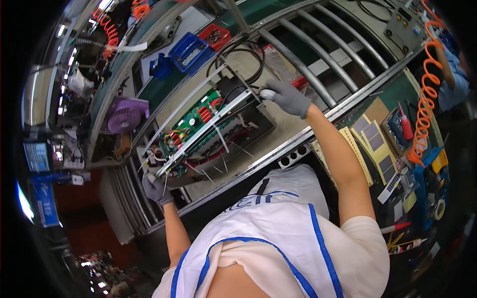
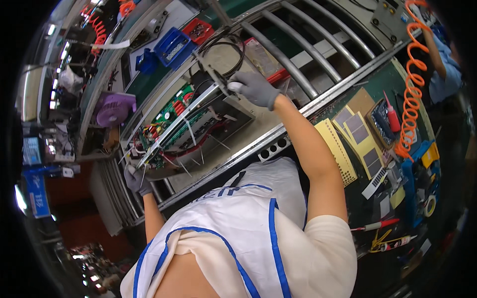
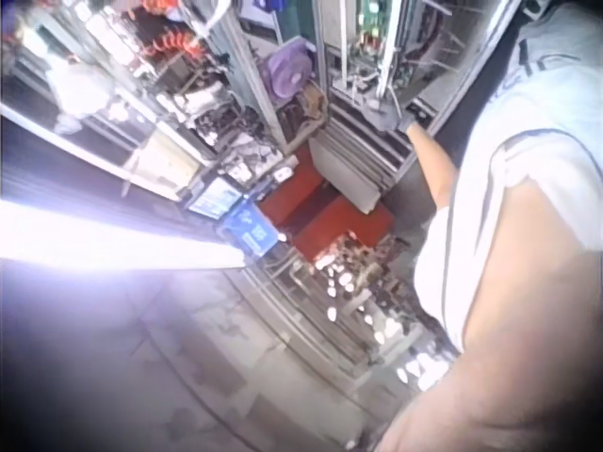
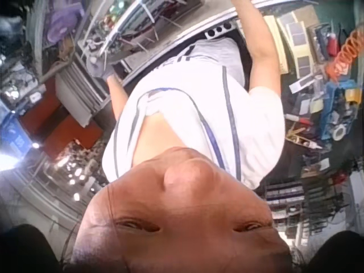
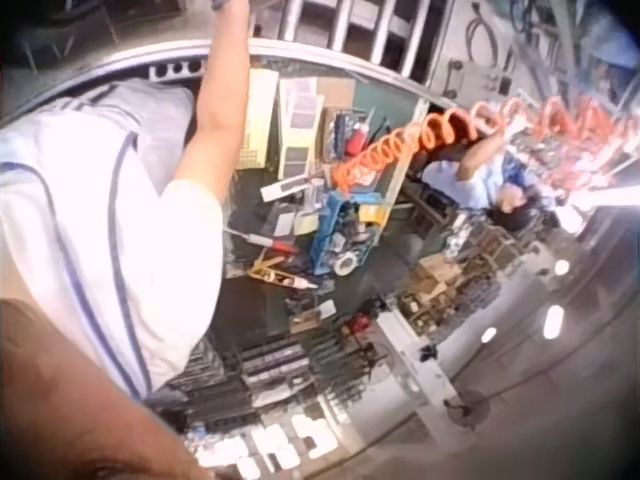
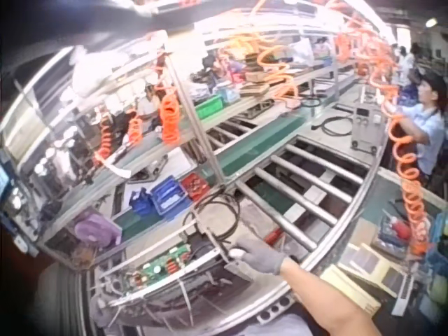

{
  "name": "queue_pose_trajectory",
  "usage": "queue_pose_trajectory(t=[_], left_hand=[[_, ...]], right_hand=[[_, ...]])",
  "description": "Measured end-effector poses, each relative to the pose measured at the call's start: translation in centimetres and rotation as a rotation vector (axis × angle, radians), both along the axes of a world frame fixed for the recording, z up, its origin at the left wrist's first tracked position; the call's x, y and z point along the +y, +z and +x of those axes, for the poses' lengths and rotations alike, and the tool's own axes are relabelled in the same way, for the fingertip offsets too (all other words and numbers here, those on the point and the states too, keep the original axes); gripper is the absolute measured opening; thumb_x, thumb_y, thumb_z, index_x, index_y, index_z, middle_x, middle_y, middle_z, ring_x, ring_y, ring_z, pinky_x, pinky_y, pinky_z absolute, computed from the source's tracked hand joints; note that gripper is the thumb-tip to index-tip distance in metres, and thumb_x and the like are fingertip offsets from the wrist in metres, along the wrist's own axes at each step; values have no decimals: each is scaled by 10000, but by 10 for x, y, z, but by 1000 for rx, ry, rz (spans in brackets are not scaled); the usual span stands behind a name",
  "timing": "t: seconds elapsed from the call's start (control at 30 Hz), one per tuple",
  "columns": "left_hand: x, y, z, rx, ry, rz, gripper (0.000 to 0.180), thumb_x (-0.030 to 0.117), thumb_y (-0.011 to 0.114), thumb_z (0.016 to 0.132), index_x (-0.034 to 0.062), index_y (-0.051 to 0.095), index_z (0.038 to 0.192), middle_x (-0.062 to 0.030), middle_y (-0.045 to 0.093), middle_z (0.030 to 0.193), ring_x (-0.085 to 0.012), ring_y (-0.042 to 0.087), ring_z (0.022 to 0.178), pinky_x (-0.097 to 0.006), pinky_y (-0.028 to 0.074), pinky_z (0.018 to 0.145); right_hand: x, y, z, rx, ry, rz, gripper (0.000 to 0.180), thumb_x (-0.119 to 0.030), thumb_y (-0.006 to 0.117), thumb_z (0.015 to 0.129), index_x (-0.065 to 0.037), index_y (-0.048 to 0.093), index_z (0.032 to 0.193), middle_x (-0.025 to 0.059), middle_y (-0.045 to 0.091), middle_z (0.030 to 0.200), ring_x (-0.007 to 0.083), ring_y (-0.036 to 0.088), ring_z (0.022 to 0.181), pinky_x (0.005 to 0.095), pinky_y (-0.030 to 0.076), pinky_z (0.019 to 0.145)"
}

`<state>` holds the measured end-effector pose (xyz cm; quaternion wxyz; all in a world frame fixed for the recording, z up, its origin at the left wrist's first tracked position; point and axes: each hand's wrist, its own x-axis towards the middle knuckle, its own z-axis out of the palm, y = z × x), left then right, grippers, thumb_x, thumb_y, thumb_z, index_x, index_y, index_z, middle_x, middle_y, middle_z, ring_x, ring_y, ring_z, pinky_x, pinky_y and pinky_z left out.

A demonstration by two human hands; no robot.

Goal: The person applies a substance from a red bottle onto a circuit board inside a metal chassis. They then connect a black cable to the board and place a white label on the chassis. The person handles the chassis and components throughout the process.

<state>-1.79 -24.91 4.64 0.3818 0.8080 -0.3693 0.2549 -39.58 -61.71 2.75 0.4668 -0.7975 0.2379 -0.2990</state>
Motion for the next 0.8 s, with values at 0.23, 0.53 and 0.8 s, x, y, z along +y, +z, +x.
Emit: queue_pose_trajectory(t=[0.23, 0.53, 0.8], left_hand=[[23, 7, 22, 126, 114, 248, 350, 283, 513, 920, -30, 621, 1036, -153, 642, 1003, -244, 602, 905, -341, 463, 821], [-105, 98, -73, -168, -261, 199, 395, 311, 524, 908, -20, 605, 1108, -211, 601, 1118, -298, 572, 1009, -372, 442, 890], [-262, 106, -259, -605, -655, 841, 381, 305, 702, 742, 35, 630, 1001, -151, 582, 991, -333, 547, 973, -410, 433, 821]], right_hand=[[19, 3, 50, 482, -135, -392, 153, -291, 533, 798, -225, 659, 855, 109, 611, 660, 312, 617, 648, 442, 462, 577], [133, -89, -151, 1, -885, 39, 506, -213, 705, 697, -48, 509, 1132, 184, 530, 1066, 352, 496, 1041, 420, 386, 930], [348, -130, -411, 979, -1711, 552, 323, -293, 610, 781, -100, 588, 1038, 137, 610, 1056, 308, 572, 1005, 390, 463, 828]])
